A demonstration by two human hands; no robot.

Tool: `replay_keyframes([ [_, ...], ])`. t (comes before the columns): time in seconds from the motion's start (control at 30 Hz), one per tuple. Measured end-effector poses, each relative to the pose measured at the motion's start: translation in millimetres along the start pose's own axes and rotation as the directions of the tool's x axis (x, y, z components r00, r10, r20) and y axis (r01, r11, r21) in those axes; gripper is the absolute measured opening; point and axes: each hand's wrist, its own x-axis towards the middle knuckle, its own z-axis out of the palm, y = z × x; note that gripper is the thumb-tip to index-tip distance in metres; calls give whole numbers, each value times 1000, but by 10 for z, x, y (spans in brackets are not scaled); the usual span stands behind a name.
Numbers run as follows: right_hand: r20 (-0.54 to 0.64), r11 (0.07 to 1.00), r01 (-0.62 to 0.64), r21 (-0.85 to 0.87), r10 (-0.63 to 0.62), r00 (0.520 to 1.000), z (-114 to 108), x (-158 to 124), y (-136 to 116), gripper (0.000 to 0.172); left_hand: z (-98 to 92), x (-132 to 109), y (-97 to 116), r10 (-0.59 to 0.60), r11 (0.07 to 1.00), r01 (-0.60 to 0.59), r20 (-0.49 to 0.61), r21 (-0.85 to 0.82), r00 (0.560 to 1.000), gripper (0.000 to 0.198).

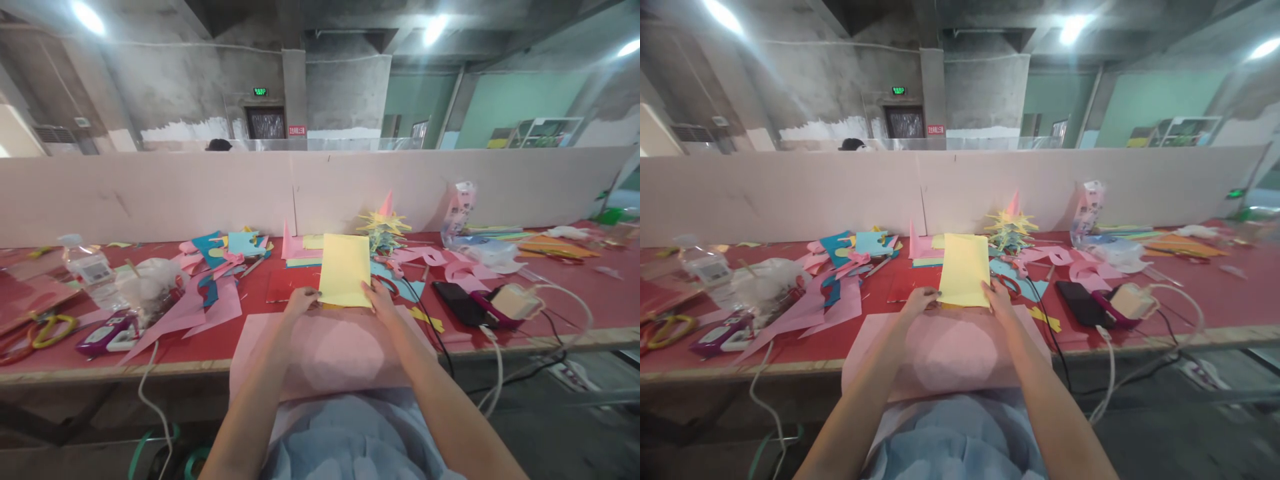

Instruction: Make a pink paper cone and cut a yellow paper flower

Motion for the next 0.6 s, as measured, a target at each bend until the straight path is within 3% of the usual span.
replay_keyframes([
  [0.23,26,998,-11,60,9,1000,-16,-19,-23,52,11,-88,93,-11,999,13,36,-40,999,18],
  [0.33,17,997,-12,72,11,1000,-23,-15,-17,50,49,-119,128,3,997,-1,27,-74,1000,30],
  [0.43,3,997,-12,78,12,1000,-22,-9,-11,50,113,-146,137,59,991,-50,66,-127,996,44],
  [0.6,18,995,14,99,-16,1000,26,-40,-39,50,190,-133,93,172,978,-156,116,-138,978,50],
])
